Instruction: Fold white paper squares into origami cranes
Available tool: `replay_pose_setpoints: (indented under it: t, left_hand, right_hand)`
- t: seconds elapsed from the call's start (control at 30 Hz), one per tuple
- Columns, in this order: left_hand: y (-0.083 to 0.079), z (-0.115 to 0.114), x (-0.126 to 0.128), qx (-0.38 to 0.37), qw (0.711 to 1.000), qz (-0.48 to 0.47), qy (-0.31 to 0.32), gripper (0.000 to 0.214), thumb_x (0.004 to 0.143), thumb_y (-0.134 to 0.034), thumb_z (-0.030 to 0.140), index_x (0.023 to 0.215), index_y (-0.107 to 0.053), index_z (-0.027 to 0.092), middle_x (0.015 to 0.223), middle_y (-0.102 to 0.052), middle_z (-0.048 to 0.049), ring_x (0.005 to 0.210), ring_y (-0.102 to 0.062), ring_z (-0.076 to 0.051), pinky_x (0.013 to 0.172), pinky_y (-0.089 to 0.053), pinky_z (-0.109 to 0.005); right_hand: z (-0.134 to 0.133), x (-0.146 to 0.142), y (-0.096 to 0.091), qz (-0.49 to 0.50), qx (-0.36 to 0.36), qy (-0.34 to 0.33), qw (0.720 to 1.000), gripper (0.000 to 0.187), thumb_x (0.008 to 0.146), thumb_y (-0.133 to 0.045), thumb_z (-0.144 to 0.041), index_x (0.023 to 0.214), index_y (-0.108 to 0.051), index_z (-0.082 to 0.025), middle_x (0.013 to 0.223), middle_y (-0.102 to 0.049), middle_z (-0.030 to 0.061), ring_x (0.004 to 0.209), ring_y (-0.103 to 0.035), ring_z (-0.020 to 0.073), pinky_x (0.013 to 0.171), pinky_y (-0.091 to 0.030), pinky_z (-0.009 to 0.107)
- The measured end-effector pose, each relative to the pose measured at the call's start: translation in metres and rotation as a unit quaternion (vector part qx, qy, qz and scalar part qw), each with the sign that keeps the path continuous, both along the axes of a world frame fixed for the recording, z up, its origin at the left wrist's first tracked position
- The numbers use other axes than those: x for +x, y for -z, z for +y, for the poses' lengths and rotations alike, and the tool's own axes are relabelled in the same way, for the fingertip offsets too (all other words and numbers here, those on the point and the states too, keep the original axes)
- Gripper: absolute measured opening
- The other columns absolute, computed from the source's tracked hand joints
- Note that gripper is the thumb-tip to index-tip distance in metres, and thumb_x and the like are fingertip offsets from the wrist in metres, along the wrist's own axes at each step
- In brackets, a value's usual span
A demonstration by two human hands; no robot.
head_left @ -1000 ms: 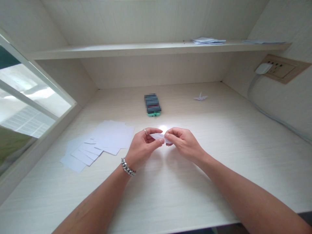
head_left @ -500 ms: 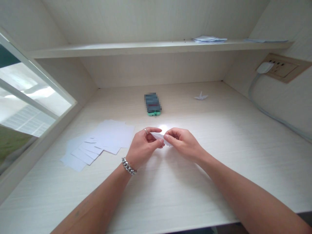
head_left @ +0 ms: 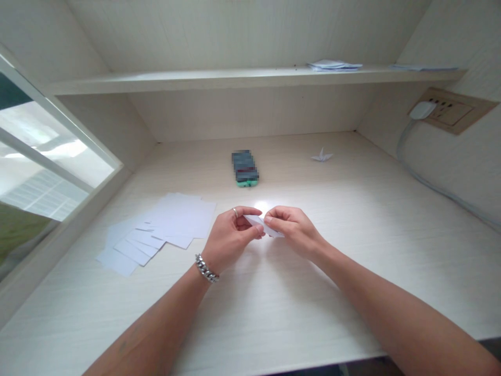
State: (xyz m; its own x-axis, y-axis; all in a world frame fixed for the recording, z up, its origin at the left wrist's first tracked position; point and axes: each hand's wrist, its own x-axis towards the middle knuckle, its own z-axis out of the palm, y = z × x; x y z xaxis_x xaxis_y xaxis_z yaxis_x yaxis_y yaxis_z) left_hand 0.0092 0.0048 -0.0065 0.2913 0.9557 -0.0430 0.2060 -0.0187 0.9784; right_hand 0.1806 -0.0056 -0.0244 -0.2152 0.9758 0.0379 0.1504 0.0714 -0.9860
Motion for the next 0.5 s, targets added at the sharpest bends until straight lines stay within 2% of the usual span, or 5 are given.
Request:
replay_pose_setpoints:
  t: [0.1, 0.2, 0.37, 0.5]
  left_hand:
    - [0.0022, 0.0025, -0.0017, -0.015, 1.0, -0.014, 0.002, 0.031, 0.07, -0.077, 0.027, 0.096, -0.069, 0.012, 0.068, -0.072, -0.0049, 0.067, -0.071, -0.02, 0.062, -0.057, -0.028]
    - [0.0047, 0.0046, -0.0027, -0.013, 0.999, -0.041, 0.015, 0.026, 0.073, -0.075, 0.035, 0.085, -0.069, 0.012, 0.077, -0.073, -0.0076, 0.071, -0.071, -0.019, 0.068, -0.059, -0.031]
    - [0.0071, 0.0049, -0.0016, 0.019, 0.999, -0.023, -0.031, 0.022, 0.075, -0.073, 0.033, 0.08, -0.068, 0.012, 0.075, -0.072, -0.0056, 0.067, -0.069, -0.017, 0.067, -0.058, -0.029]
    - [0.0076, 0.0046, -0.0021, 0.037, 0.999, -0.025, -0.017, 0.021, 0.078, -0.07, 0.034, 0.081, -0.067, 0.014, 0.077, -0.071, -0.0051, 0.071, -0.069, -0.017, 0.07, -0.058, -0.031]
  right_hand:
    - [-0.0019, -0.0003, -0.0036, -0.04, 0.024, 0.009, 0.999, 0.024, 0.085, -0.056, -0.033, 0.068, -0.06, -0.017, 0.067, -0.058, -0.0009, 0.063, -0.049, 0.0131, 0.058, -0.035, 0.025]
    - [-0.0041, -0.0013, -0.0055, -0.084, 0.057, 0.011, 0.995, 0.024, 0.088, -0.056, -0.035, 0.075, -0.065, -0.018, 0.072, -0.063, 0.0011, 0.067, -0.054, 0.0146, 0.06, -0.038, 0.026]
    - [-0.0047, 0.0007, -0.0054, -0.1, 0.091, 0.027, 0.991, 0.015, 0.087, -0.057, -0.028, 0.083, -0.068, -0.019, 0.082, -0.07, 0.0041, 0.076, -0.062, 0.018, 0.069, -0.044, 0.029]
    - [-0.0052, 0.0035, -0.0075, -0.155, 0.124, 0.049, 0.979, 0.013, 0.087, -0.056, -0.024, 0.081, -0.067, -0.019, 0.08, -0.07, 0.004, 0.074, -0.062, 0.0178, 0.066, -0.044, 0.029]
